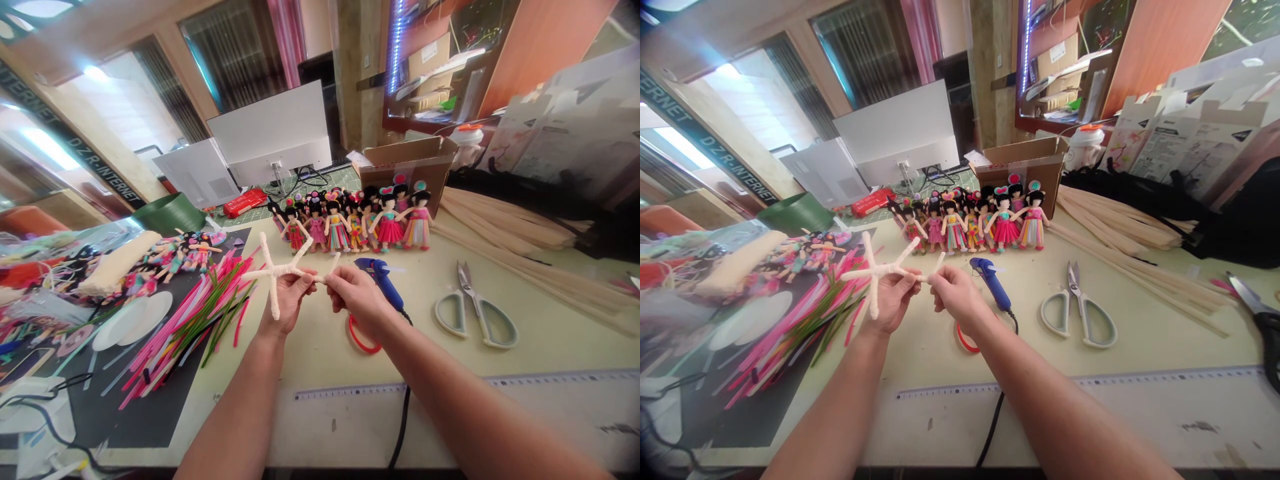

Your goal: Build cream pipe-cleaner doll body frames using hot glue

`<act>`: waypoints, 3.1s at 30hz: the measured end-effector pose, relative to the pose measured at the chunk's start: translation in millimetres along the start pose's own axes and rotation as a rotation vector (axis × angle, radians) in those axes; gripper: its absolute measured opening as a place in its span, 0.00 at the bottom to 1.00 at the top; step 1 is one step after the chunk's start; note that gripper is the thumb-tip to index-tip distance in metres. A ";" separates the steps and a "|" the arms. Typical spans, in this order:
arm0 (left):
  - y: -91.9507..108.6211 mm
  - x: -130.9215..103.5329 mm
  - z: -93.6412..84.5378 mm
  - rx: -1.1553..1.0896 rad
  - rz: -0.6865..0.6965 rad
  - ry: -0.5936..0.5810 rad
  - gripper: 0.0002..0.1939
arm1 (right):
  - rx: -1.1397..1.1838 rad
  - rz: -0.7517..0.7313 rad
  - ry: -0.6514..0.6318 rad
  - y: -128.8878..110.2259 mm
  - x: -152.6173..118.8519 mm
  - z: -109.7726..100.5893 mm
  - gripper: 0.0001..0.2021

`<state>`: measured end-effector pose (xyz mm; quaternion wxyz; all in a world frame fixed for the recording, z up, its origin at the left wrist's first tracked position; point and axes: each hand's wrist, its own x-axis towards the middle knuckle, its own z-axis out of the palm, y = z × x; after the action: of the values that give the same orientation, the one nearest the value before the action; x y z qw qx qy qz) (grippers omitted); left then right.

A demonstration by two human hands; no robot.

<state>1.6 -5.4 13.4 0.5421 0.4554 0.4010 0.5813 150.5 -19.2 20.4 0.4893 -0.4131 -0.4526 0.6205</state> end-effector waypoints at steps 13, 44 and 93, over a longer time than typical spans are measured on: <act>0.5 -0.7 0.0 -0.039 0.042 -0.003 0.13 | 0.046 0.085 -0.125 -0.8 -0.8 -2.9 0.12; -5.4 -6.9 8.7 -0.400 -0.438 -0.059 0.20 | -1.180 -0.963 0.143 4.2 -4.3 -10.0 0.10; 0.7 0.9 -13.8 -0.023 -0.028 -0.147 0.13 | 0.249 0.204 -0.230 0.7 2.1 -9.2 0.11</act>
<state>-11.9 -4.3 10.5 0.5833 0.4849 0.3598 0.5433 158.8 -15.8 17.3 0.4163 -0.3193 -0.3812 0.7612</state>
